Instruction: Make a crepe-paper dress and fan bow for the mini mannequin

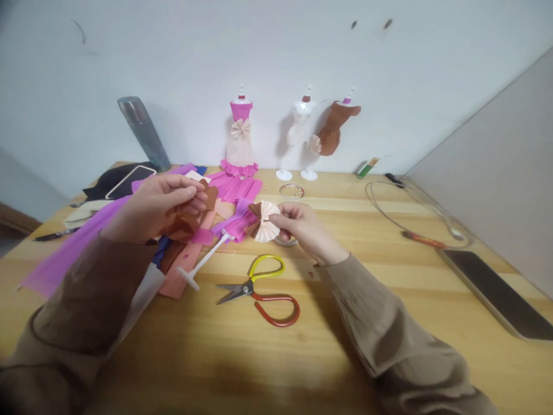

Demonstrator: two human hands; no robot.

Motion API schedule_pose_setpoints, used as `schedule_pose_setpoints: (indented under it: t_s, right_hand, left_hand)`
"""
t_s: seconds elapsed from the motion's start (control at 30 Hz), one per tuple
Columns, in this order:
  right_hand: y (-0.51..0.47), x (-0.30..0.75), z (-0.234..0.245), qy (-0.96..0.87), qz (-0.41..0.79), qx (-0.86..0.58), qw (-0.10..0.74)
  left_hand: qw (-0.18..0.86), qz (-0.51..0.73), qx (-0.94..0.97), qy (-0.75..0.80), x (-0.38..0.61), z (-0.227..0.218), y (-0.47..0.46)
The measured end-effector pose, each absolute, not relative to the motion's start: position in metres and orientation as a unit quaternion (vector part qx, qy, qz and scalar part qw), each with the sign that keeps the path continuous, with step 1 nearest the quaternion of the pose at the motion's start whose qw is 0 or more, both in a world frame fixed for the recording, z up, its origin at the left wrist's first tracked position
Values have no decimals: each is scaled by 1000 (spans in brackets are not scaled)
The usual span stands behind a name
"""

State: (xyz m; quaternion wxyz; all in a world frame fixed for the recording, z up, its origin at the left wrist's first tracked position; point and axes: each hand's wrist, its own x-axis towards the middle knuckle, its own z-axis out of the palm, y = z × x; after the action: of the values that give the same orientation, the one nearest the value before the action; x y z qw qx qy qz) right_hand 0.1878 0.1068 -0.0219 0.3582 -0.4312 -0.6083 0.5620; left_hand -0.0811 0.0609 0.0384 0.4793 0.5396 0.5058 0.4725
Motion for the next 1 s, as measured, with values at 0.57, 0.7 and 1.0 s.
schedule_pose_setpoints:
  t_s: [0.57,0.7,1.0]
  right_hand:
    - [115,156,-58,-475,708,-382,356]
    - [113,153,-65,-453,725,-378,356]
    - [98,153,-46,-529,723,-352,270]
  left_hand:
    - [485,365,554,570,-72,28,69]
    - [492,356,557,566,-70,26,70]
    - [486,271,607,567,-52,2,70]
